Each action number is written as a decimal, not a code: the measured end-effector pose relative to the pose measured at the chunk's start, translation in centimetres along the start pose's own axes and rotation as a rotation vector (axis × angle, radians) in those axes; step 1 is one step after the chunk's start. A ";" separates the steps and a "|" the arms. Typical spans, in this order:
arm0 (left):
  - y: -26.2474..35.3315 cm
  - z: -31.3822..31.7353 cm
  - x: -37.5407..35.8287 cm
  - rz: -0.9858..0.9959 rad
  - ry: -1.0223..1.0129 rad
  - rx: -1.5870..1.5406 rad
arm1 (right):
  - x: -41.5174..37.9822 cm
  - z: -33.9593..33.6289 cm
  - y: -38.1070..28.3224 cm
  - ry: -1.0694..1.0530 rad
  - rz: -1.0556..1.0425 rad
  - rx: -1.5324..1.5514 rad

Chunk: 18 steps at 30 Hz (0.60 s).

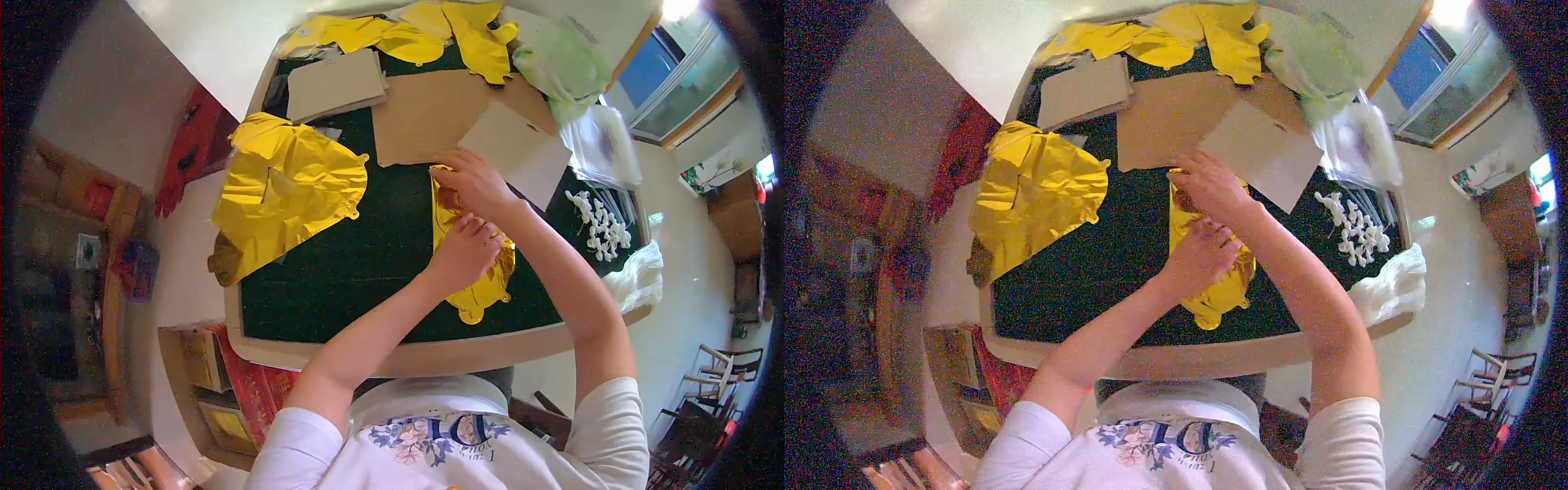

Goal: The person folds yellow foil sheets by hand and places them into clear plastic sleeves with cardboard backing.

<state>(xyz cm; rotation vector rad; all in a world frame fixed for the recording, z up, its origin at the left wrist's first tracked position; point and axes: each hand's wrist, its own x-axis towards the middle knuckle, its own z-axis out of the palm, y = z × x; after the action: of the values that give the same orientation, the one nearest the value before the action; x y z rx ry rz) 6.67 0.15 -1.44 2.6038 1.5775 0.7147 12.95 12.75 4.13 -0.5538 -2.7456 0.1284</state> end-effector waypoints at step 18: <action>0.0 1.1 -0.2 0.001 0.094 0.009 | 8.5 1.1 4.0 -0.432 0.150 0.442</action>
<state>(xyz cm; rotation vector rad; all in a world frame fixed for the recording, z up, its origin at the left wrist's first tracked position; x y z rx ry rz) 7.02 0.19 -2.51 2.6140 1.6072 0.8442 6.67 19.68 5.12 -0.6627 -2.9289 0.9666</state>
